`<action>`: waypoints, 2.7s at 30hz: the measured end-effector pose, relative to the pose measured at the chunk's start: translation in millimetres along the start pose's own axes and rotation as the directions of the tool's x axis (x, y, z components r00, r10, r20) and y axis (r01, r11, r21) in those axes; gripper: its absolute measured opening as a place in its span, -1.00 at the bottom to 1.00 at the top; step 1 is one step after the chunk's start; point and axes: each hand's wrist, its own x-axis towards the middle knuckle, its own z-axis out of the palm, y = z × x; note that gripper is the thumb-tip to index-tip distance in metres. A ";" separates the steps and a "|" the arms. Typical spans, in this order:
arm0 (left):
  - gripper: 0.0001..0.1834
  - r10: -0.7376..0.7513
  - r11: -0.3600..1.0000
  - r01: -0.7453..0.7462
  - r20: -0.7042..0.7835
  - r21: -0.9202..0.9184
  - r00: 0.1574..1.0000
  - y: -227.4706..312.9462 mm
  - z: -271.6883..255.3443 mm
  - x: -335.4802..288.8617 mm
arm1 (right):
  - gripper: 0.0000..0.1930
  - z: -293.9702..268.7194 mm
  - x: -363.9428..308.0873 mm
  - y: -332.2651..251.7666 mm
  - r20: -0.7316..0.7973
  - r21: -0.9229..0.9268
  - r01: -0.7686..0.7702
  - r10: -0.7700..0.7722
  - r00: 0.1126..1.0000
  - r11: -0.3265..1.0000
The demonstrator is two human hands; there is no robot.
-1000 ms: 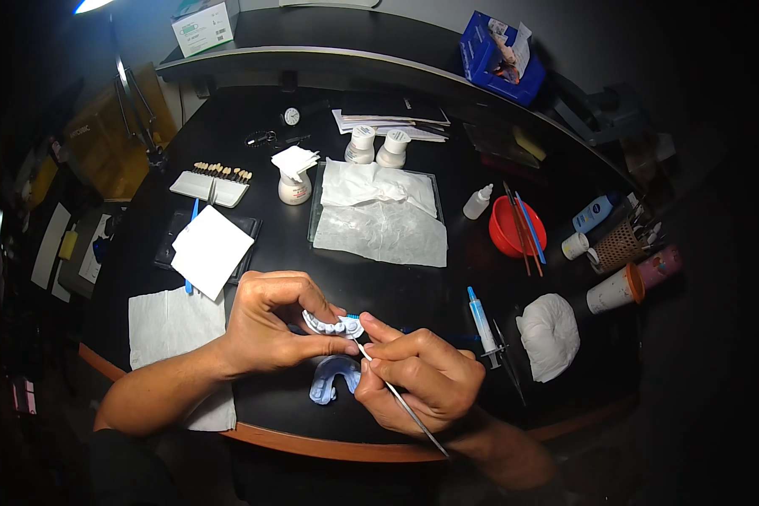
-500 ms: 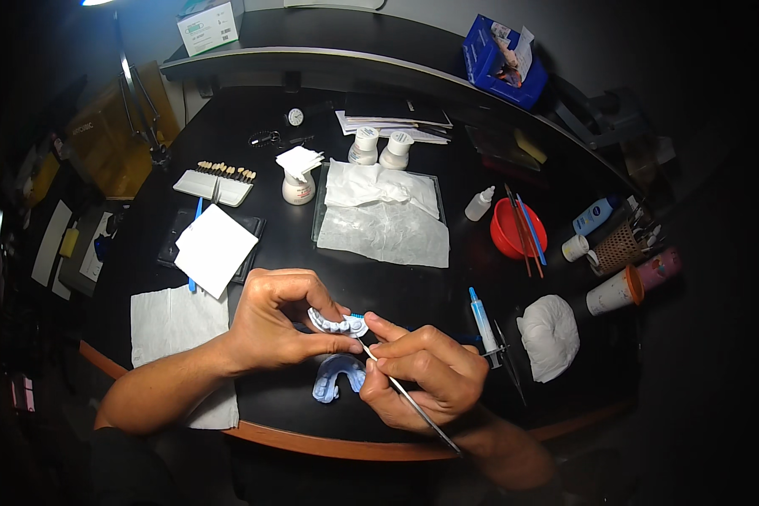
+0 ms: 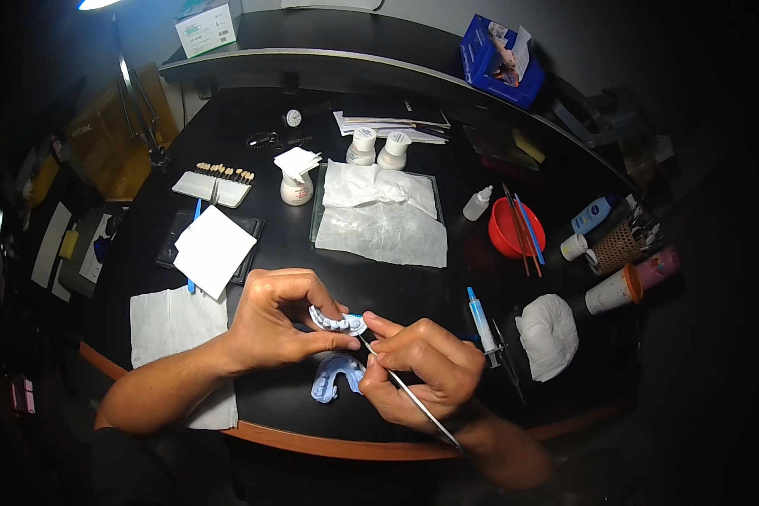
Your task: The person cleans a blue dental mold using a small brush and a metal tool. They repeatedly scrub and scrape the mold's surface while holding it in their left hand.
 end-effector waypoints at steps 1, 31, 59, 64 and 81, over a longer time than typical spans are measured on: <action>-0.72 -0.001 1.000 0.001 0.000 0.001 1.000 -0.3 0.0 0.0 | -0.83 0.6 -0.2 0.5 0.002 0.002 -0.020 0.020 1.000 1.000; -0.54 -0.328 0.899 0.355 0.145 -0.255 0.934 11.7 -4.0 3.2 | -0.85 -0.2 -0.4 -2.3 -0.044 0.013 -0.070 0.071 0.997 0.997; -0.44 -0.317 0.764 0.354 0.164 -0.539 0.934 7.7 -3.7 5.9 | -0.84 1.5 -6.4 0.9 -0.107 0.211 -0.171 0.197 0.975 0.962; -0.45 -0.258 0.793 0.310 0.171 -0.525 0.951 5.8 -1.6 5.6 | -0.84 -1.2 -4.0 -2.0 -0.079 0.129 -0.169 0.180 0.981 0.977; -0.46 -0.301 0.839 0.328 0.133 -0.434 0.944 11.8 -1.7 5.4 | -0.84 1.3 -3.6 2.0 -0.037 0.009 -0.091 0.091 0.995 0.996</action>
